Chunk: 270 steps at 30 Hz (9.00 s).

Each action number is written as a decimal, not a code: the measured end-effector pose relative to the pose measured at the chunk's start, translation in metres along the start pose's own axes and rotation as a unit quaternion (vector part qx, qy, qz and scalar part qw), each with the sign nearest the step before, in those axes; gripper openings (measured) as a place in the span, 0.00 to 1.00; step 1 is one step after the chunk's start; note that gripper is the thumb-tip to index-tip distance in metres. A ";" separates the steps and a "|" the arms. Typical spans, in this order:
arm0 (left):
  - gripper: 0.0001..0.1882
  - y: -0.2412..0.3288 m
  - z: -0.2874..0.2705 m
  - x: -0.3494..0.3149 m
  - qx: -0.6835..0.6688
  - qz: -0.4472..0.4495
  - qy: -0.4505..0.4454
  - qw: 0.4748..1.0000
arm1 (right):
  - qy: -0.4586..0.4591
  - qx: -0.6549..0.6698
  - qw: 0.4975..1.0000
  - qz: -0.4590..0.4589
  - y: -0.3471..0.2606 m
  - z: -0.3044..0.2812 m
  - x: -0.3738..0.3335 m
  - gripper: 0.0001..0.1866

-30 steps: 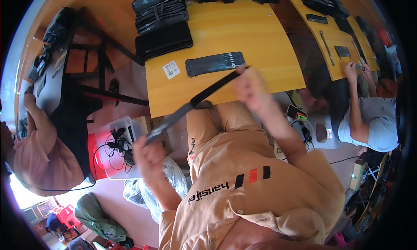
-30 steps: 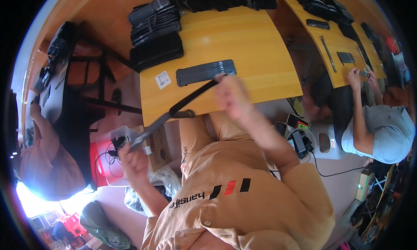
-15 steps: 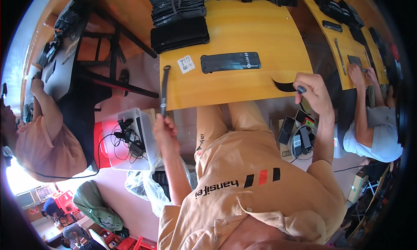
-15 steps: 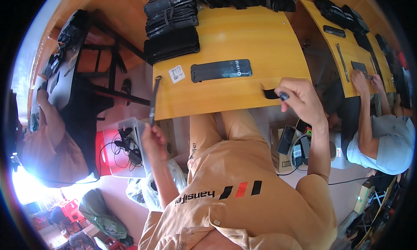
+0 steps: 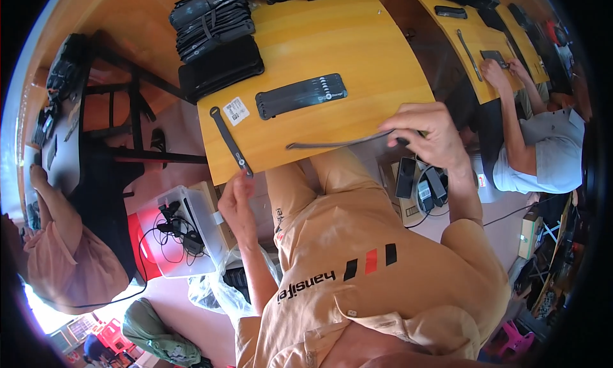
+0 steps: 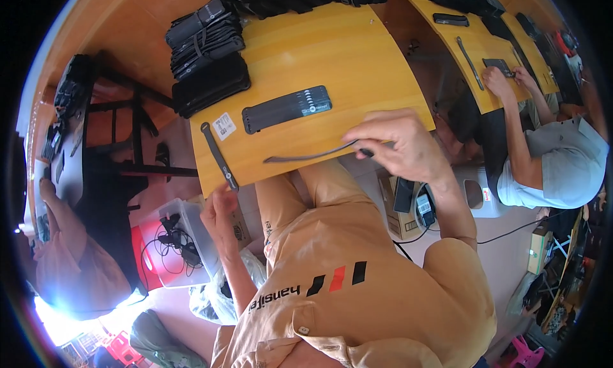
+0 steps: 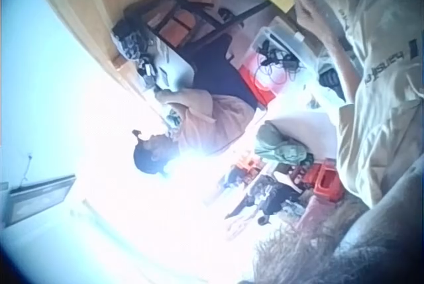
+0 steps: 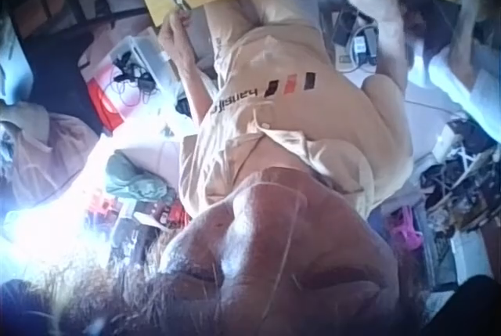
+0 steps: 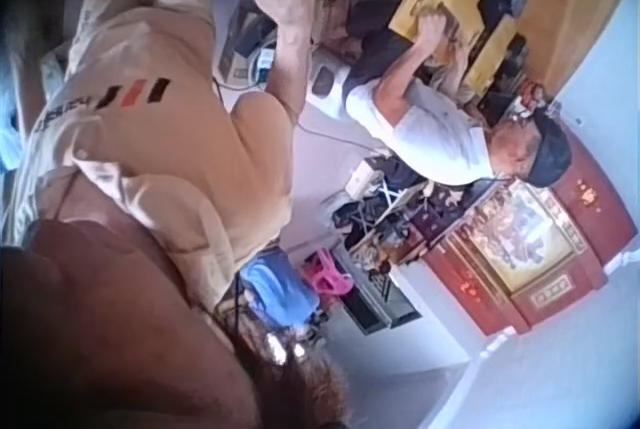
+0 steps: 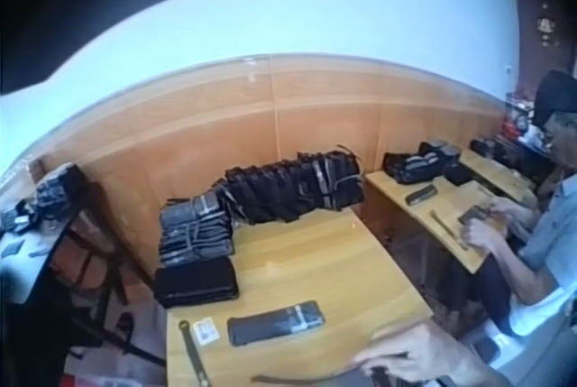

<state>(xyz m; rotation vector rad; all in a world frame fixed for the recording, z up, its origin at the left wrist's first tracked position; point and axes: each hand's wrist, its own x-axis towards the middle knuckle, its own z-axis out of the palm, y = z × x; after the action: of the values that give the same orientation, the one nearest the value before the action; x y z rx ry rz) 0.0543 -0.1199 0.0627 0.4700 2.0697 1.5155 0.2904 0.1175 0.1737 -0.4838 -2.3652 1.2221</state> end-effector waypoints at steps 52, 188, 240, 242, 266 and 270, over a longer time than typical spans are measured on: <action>0.05 -0.022 0.091 0.121 0.012 0.023 0.018 1.000 | 0.261 0.137 0.919 0.261 0.169 0.098 0.043 0.05; 0.14 0.011 0.027 0.003 -0.288 -0.093 -0.040 0.952 | 0.018 -0.016 0.988 -0.155 0.005 0.165 0.024 0.08; 0.05 -0.016 0.017 -0.017 -0.141 -0.032 0.043 0.988 | 0.010 -0.134 0.956 -0.260 0.019 0.226 0.026 0.12; 0.06 -0.019 0.016 -0.017 -0.127 -0.026 0.043 0.991 | 0.002 -0.144 0.955 -0.260 0.020 0.228 0.026 0.12; 0.11 -0.018 0.011 -0.018 -0.011 0.042 -0.027 0.999 | 0.022 0.107 0.992 -0.065 0.021 0.221 0.031 0.04; 0.10 -0.010 0.010 -0.017 0.127 0.101 -0.015 0.987 | 0.000 0.146 0.989 -0.004 0.014 0.216 0.035 0.02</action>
<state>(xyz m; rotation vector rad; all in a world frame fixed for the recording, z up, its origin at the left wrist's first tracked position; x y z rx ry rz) 0.0742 -0.1255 0.0542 0.8162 2.2583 1.3464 0.1492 -0.0042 0.0580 -0.3772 -2.1362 1.5315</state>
